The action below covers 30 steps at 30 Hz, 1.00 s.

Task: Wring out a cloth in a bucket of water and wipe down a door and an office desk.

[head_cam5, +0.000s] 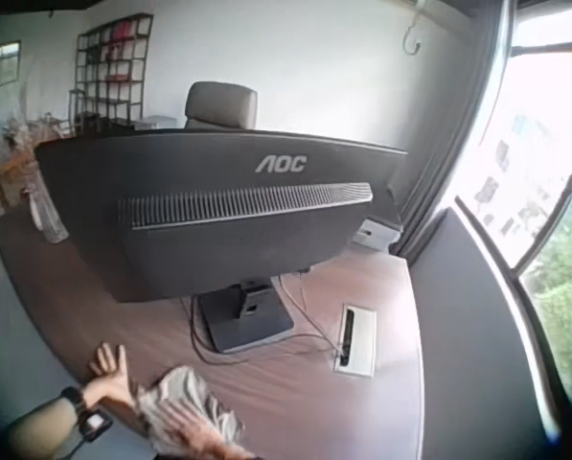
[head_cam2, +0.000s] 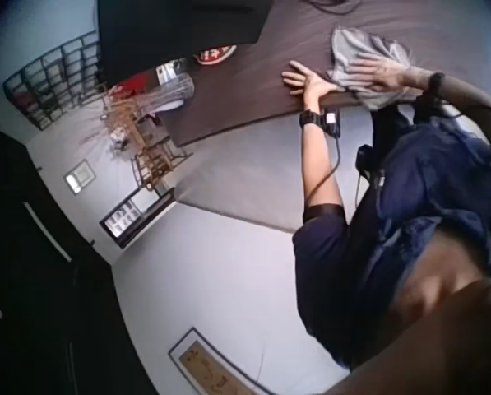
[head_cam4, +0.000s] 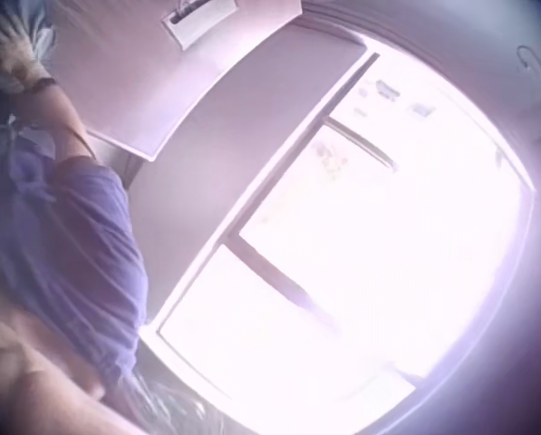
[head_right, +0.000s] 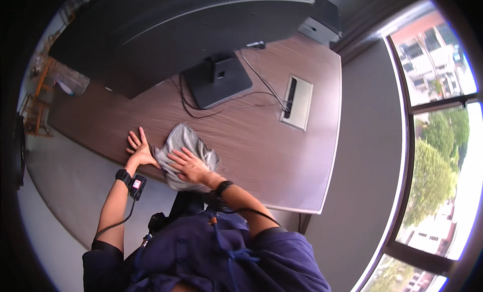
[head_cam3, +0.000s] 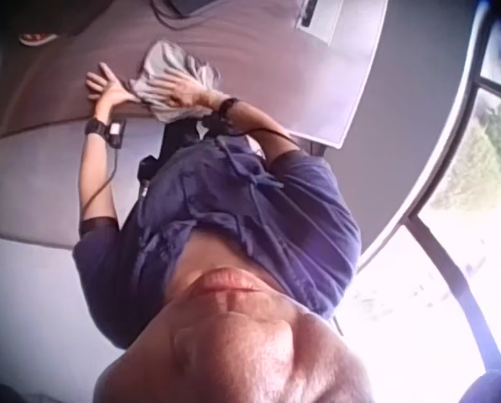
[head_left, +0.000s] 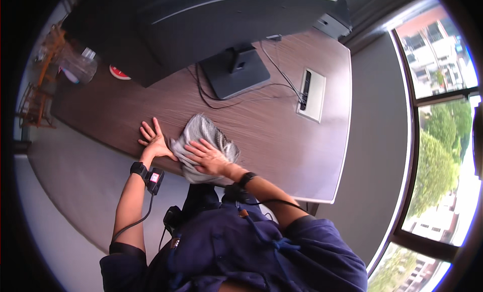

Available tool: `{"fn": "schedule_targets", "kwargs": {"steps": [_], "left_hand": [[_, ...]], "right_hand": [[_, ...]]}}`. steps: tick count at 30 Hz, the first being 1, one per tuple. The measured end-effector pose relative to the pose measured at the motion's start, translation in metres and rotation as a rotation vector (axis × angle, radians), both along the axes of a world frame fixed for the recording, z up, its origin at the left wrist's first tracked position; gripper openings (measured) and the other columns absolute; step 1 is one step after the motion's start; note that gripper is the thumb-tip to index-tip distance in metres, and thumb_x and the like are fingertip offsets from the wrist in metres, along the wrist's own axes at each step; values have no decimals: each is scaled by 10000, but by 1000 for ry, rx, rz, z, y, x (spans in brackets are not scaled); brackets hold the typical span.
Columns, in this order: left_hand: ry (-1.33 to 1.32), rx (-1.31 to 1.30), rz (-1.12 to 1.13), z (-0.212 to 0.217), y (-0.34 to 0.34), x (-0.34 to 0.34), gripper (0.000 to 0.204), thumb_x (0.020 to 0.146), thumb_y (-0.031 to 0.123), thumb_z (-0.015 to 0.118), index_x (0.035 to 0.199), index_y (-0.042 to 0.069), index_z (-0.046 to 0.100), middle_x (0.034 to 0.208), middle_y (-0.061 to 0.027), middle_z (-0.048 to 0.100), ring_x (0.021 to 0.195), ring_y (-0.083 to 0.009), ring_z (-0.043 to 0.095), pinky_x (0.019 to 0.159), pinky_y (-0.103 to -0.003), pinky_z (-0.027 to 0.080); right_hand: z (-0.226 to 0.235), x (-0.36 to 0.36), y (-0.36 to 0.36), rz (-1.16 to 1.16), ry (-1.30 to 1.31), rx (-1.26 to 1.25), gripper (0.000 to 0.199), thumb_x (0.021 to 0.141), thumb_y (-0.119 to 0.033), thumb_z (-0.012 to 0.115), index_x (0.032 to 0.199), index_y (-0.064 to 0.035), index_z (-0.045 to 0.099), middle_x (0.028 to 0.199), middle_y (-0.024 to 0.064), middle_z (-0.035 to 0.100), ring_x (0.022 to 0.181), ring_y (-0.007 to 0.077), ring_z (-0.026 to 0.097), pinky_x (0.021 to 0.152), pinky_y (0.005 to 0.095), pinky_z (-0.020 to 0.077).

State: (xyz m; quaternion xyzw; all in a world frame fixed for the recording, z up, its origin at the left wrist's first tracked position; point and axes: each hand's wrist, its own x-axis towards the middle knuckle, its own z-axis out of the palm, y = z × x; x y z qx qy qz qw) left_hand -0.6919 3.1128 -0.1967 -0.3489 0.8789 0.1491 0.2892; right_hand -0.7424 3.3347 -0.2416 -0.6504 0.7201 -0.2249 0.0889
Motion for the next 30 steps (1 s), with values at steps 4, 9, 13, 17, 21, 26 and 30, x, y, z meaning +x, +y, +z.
{"fn": "schedule_targets", "kwargs": {"steps": [4,9,13,17,21,26,30], "left_hand": [[-35,3,12,-5,-1,8,1621,291,349,905,1276,149,-367,1320,-319,-326,1268,-433,-257,989,-640,23],[-15,-39,51,-8,-8,16,1597,300,267,914,1305,230,-326,1396,-239,-254,1323,-356,-178,1022,-596,116],[-51,-120,-39,-5,20,0,1426,404,148,885,1390,203,-143,1447,-213,-102,1345,-363,-36,1046,-552,162],[179,26,-144,4,109,-20,1249,546,355,818,1405,121,-58,1436,-250,-85,1327,-423,-27,1032,-574,160],[176,52,-219,9,173,-33,1227,582,480,768,1403,117,-68,1426,-265,-114,1319,-441,-57,1014,-596,163],[91,55,-263,20,202,-36,1305,558,611,723,1373,161,-191,1403,-267,-200,1308,-439,-129,1032,-579,87],[-48,25,-318,16,205,-26,1509,399,638,779,1305,159,-327,1357,-253,-321,1273,-442,-237,976,-657,34]], "right_hand": [[13,-20,157,-241,-55,92,452,831,-371,507,1259,-234,462,1416,72,281,1311,288,235,1067,466,182],[18,-30,360,-1087,218,240,493,807,-375,531,1270,-218,463,1379,95,339,1282,304,276,1049,469,193],[15,-48,392,-1421,230,225,490,876,-348,434,1339,-205,360,1389,112,324,1302,300,244,1063,460,137],[15,-28,319,-1610,190,201,579,850,-366,445,1358,-120,318,1385,208,287,1300,397,198,1037,567,105],[31,28,219,-829,-63,-52,673,754,-488,544,1307,-133,397,1413,173,240,1333,370,123,1050,572,62],[43,42,220,-464,-118,-99,670,722,-427,620,1309,-190,399,1427,100,247,1337,274,173,1092,468,97],[44,54,307,-621,-77,-5,650,720,-456,601,1307,-259,405,1409,56,296,1305,279,249,1067,474,183]]}}
